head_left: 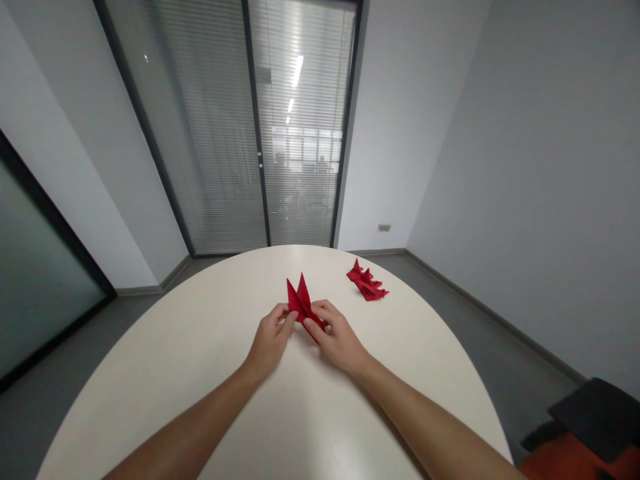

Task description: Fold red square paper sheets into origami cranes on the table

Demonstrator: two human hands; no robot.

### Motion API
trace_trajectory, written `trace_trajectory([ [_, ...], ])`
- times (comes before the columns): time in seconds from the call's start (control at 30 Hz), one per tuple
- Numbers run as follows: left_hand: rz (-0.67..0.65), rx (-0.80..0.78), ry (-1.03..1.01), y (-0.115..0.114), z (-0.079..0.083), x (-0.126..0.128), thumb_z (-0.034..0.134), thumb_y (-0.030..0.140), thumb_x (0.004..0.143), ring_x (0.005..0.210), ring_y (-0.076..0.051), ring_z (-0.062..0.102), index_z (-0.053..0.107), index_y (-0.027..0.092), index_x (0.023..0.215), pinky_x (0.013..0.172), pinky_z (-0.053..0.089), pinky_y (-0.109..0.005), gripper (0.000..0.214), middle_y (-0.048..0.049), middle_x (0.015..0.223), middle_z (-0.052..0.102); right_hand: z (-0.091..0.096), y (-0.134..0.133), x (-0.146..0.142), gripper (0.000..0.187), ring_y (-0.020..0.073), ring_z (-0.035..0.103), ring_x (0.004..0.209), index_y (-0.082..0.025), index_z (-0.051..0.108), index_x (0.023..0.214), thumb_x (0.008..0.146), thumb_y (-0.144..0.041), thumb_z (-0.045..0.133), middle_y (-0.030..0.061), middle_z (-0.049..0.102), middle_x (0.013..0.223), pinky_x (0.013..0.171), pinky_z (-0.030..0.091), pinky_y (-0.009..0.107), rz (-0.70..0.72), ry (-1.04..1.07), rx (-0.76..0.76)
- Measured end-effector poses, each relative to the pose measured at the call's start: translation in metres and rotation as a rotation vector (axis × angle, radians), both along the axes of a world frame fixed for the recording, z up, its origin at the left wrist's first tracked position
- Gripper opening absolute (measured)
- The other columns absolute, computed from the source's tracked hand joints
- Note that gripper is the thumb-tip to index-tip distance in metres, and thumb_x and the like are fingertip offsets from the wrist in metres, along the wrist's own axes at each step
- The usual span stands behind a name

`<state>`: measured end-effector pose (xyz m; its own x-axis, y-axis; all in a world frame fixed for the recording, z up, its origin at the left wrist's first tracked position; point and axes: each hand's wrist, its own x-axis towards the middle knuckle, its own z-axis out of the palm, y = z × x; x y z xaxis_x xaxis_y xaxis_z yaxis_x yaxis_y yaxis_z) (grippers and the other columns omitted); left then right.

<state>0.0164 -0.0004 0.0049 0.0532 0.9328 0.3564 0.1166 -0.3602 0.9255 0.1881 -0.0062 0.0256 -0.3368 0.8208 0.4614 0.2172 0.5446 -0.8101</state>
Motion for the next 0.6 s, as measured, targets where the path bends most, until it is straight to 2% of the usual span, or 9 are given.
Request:
trace_trajectory([
  [0.1,-0.004,-0.006,-0.003,0.000,0.001,0.001,0.057,0.041,0.092,0.079,-0.017,0.066,0.067,0.018,0.097,0.068,0.054,-0.026,0.025,-0.0054,0.097,0.072,-0.001,0.001,0.001,0.027,0.0215,0.062,0.102,-0.022,0.073,0.103,0.100,-0.037,0.051,0.0078,0.066,0.106,0.089,0.049,0.035,0.020,0.049,-0.028],
  [0.27,-0.039,0.012,-0.030,0.001,0.002,0.003,0.061,0.038,0.089,0.099,-0.021,0.066,0.064,0.018,0.107,0.081,0.055,-0.030,0.028,-0.0087,0.109,0.070,-0.013,0.006,-0.001,0.028,0.0194,0.065,0.087,-0.022,0.061,0.117,0.096,-0.040,0.058,0.0049,0.071,0.097,0.078,0.049,0.032,-0.019,0.187,-0.164],
  [0.33,-0.043,-0.016,-0.042,0.001,0.002,0.004,0.062,0.039,0.088,0.094,-0.021,0.067,0.065,0.017,0.103,0.079,0.055,-0.030,0.027,-0.0086,0.104,0.071,-0.016,0.007,-0.001,0.031,0.0172,0.062,0.076,-0.023,0.053,0.121,0.095,-0.040,0.058,0.0018,0.070,0.088,0.068,0.046,0.029,-0.025,0.232,-0.196],
  [0.4,-0.031,-0.044,-0.035,0.002,0.001,0.004,0.063,0.040,0.087,0.084,-0.020,0.066,0.065,0.016,0.093,0.074,0.054,-0.029,0.024,-0.0067,0.092,0.072,-0.017,0.007,-0.001,0.027,0.0162,0.059,0.071,-0.023,0.051,0.117,0.096,-0.041,0.055,0.0001,0.068,0.084,0.065,0.044,0.028,-0.040,0.239,-0.169],
  [0.53,-0.005,-0.027,-0.022,0.001,0.002,0.003,0.064,0.039,0.086,0.076,-0.018,0.066,0.066,0.017,0.088,0.070,0.054,-0.028,0.022,-0.0044,0.084,0.071,-0.014,0.005,-0.001,0.019,0.0176,0.058,0.078,-0.022,0.058,0.103,0.098,-0.039,0.050,0.0034,0.066,0.091,0.072,0.045,0.031,-0.091,0.136,-0.090],
  [0.6,-0.012,-0.003,-0.020,0.000,0.004,0.002,0.064,0.037,0.086,0.079,-0.019,0.067,0.067,0.017,0.090,0.072,0.055,-0.028,0.021,-0.0050,0.087,0.072,-0.013,0.004,-0.002,0.018,0.0179,0.057,0.079,-0.022,0.058,0.104,0.094,-0.037,0.056,0.0033,0.066,0.094,0.073,0.045,0.032,-0.103,0.105,-0.092],
])
